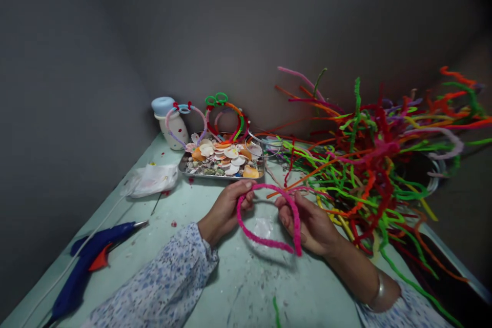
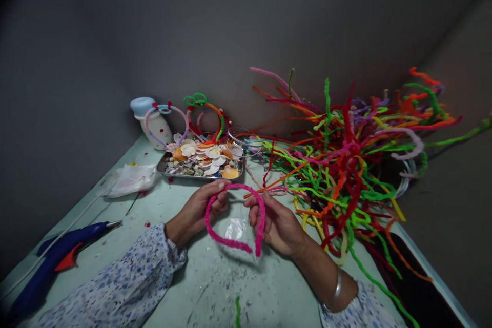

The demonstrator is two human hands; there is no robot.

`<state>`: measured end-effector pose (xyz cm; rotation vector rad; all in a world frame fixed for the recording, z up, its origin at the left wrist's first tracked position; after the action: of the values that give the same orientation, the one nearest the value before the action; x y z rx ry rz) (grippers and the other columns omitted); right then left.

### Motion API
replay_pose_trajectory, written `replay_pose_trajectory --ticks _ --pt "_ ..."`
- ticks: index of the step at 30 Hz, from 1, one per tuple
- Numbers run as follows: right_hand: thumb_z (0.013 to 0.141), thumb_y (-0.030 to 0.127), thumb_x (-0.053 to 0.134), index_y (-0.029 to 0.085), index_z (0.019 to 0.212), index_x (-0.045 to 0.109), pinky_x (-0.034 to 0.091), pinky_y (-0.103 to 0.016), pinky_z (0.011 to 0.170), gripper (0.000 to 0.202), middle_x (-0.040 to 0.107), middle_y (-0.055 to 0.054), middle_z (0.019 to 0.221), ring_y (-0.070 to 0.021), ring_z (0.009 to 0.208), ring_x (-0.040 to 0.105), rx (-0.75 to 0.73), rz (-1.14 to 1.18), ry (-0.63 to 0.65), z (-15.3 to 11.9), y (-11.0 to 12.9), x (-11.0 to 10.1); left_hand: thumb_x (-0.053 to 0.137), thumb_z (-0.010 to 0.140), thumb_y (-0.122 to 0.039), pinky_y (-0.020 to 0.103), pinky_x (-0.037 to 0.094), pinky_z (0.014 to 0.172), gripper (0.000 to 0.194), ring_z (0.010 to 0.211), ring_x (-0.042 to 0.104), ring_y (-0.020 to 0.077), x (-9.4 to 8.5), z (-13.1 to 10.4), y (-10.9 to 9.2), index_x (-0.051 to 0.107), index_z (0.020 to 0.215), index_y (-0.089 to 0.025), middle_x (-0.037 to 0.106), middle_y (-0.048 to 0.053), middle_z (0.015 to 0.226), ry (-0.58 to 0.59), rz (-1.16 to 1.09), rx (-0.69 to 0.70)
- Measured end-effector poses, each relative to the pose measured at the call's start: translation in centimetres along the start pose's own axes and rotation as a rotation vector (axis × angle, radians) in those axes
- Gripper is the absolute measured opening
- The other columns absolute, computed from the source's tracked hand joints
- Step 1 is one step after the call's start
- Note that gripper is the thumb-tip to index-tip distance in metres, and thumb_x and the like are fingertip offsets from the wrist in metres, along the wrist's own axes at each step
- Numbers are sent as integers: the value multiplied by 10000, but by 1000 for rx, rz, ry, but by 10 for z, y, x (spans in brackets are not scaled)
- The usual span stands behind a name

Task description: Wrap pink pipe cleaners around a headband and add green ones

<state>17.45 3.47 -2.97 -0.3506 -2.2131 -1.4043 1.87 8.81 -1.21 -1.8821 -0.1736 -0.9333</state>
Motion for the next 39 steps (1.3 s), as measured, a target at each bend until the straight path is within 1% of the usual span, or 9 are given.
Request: replay_pose_trajectory --ticks 2,9,14,17,20,24,29,33,39 --pt "788 606 537 176 886 680 362 -205 375 464 608 -17 592 -106 412 503 -26 -3 -22 3 0 -1 649 785 -221 153 324 455 199 413 372 18 2 -1 4 612 954 -123 483 -51 570 25 -7 -32" --pt "832 397 585 145 802 678 345 -152 342 271 594 9 523 -59 348 475 -29 41 15 7 -5 3 623 821 -218 145 296 441 171 410 349 10 7 -2 14 609 947 -103 469 -49 571 64 28 -86" --pt "825 321 595 129 785 679 357 -139 331 213 606 2 511 -59 340 494 -33 72 46 8 -4 2 612 832 -199 146 309 440 171 408 365 12 8 -2 13 609 967 -94 494 -38 587 81 -6 -92" --pt "821 315 607 129 796 688 396 -138 353 205 629 -9 535 -67 369 531 -49 110 46 8 -2 0 580 858 -282 168 376 478 239 471 475 49 6 -2 13 616 983 -82 575 21 668 54 -61 -119" --pt "806 311 633 140 782 694 427 -142 369 183 644 -7 558 -70 387 548 -81 157 16 9 1 -3 531 877 -354 213 439 542 295 542 546 99 4 -1 14 626 908 -77 615 73 716 42 -141 -163" --pt "777 314 674 127 838 710 445 -138 371 200 633 7 551 -64 383 542 -98 167 -28 8 4 -4 508 888 -284 205 433 535 247 536 540 98 1 0 15 625 854 -70 614 79 687 12 -186 -179" --pt "772 334 685 132 831 710 450 -132 382 211 620 13 547 -60 391 540 -109 144 -40 8 4 -3 525 854 -193 189 422 526 166 520 532 90 -3 3 18 599 758 -80 595 64 634 -31 -176 -170" --pt "773 354 682 142 825 708 443 -141 379 220 632 1 565 -70 399 553 -120 115 -24 9 3 -3 534 814 -148 182 388 495 108 483 512 82 -5 4 18 574 724 -104 568 37 585 -34 -168 -138" --pt "777 362 680 148 844 706 445 -146 379 225 632 1 573 -74 409 558 -127 117 -24 9 2 -4 519 807 -142 190 337 457 125 414 443 64 -1 2 14 547 688 -117 534 11 533 -5 -160 -127"
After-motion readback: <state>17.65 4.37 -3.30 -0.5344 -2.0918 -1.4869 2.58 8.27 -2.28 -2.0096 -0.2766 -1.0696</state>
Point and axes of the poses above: each hand's wrist, its own z-axis towards the middle knuckle, its own x-axis out of the palm, y = z × x, the point moved 5 cm from there along z, towards the middle knuckle
